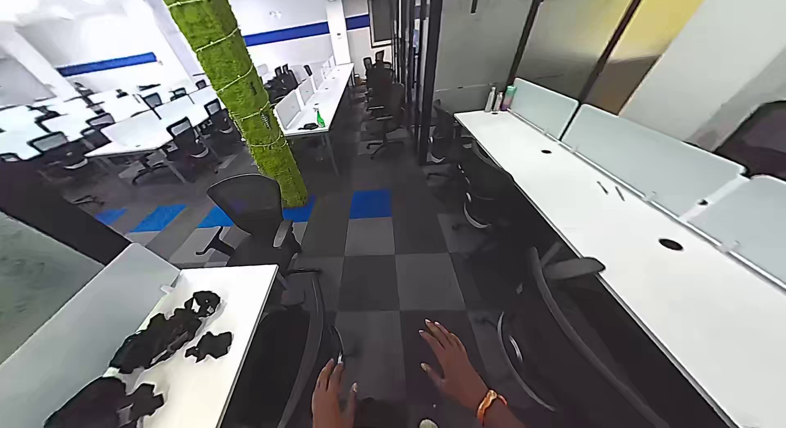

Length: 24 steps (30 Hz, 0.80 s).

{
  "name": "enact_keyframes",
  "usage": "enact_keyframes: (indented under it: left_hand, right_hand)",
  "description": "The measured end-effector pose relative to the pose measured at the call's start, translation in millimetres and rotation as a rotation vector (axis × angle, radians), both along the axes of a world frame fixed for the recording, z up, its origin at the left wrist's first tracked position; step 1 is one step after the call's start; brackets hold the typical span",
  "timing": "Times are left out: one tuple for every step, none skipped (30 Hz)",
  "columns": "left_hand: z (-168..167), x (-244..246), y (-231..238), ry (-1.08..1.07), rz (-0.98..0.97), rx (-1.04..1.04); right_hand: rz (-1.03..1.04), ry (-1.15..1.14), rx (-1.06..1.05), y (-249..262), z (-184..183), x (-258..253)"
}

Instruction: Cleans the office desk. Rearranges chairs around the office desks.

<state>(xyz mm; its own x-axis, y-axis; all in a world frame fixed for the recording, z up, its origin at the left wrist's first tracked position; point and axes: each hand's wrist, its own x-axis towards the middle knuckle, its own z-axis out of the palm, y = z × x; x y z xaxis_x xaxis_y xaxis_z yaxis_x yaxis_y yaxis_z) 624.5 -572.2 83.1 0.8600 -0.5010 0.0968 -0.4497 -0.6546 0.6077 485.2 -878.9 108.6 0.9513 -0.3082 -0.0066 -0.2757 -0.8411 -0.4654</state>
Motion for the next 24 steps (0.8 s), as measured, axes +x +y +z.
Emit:
enact_keyframes:
  left_hand:
    - [-0.4,16.7,-8.1,-0.008,0.030,-0.007]
    - [-1.8,34.0,-15.8,-0.006,0.058,-0.007]
    - [-5.0,52.4,-24.4,-0.002,0.085,-0.009]
    - [-10.5,70.8,-30.7,0.002,0.108,-0.007]
    - [-15.6,91.6,-38.4,0.003,0.127,-0.008]
    - [-20.0,113.2,-46.0,0.009,0.140,-0.007]
    - [-23.5,137.0,-55.0,0.010,0.149,-0.009]
    - [-26.7,160.2,-61.9,0.012,0.153,-0.011]
    - [-29.9,184.9,-68.7,0.015,0.157,-0.017]
    - [-33.7,209.4,-75.3,0.015,0.156,-0.029]
    - [-37.3,233.2,-82.9,0.022,0.156,-0.037]
    - [-38.4,256.8,-91.0,0.038,0.153,-0.043]
    - [-36.6,281.2,-99.9,0.056,0.148,-0.049]
    - [-33.0,306.6,-109.4,0.070,0.134,-0.055]
    - [-28.1,332.5,-120.5,0.079,0.113,-0.058]
    - [-24.6,354.8,-133.3,0.080,0.085,-0.058]
    - [-21.4,373.2,-145.6,0.087,0.055,-0.050]
    - [-16.8,391.1,-156.6,0.088,0.027,-0.042]
    - [-10.0,410.6,-167.6,0.088,0.006,-0.037]
    - [-2.6,431.3,-180.0,0.091,-0.006,-0.040]
    - [2.5,450.3,-192.5,0.090,-0.010,-0.048]
    - [4.9,467.2,-204.2,0.095,-0.009,-0.051]
    - [5.1,483.6,-215.6,0.103,-0.006,-0.046]
    - [2.8,500.2,-226.9,0.109,-0.003,-0.038]
  right_hand:
    - [0.026,-0.012,-0.006,-11.6,3.8,24.0]
    - [0.049,-0.028,-0.014,-22.5,5.9,48.6]
    - [0.070,-0.030,-0.022,-34.0,7.5,73.8]
    - [0.088,-0.021,-0.023,-43.0,7.7,97.9]
    - [0.099,-0.024,-0.026,-53.2,7.0,123.2]
    - [0.104,-0.038,-0.027,-63.0,5.9,148.5]
    - [0.108,-0.052,-0.027,-73.7,5.2,175.1]
    - [0.110,-0.050,-0.020,-82.2,3.0,200.7]
    - [0.110,-0.047,-0.016,-90.2,0.3,227.0]
    - [0.106,-0.033,-0.010,-97.3,-2.2,251.4]
    - [0.104,-0.019,-0.007,-104.9,-3.8,274.3]
    - [0.101,-0.011,-0.004,-112.1,-4.0,296.8]
    - [0.099,-0.007,0.006,-119.1,-1.9,319.7]
    - [0.095,-0.008,0.015,-125.8,0.7,342.4]
    - [0.087,-0.021,0.020,-132.6,3.4,365.2]
    - [0.077,-0.032,0.023,-140.5,6.0,384.7]
    - [0.066,-0.039,0.025,-148.1,6.6,400.5]
    - [0.057,-0.045,0.038,-154.7,5.7,415.5]
    - [0.049,-0.047,0.061,-160.7,5.5,431.8]
    - [0.043,-0.046,0.083,-168.3,6.3,449.6]
    - [0.045,-0.043,0.103,-177.0,6.3,466.4]
    - [0.050,-0.037,0.111,-186.6,4.1,481.9]
    - [0.059,-0.025,0.113,-197.8,-0.2,497.2]
    - [0.073,-0.020,0.115,-210.8,-6.8,513.2]
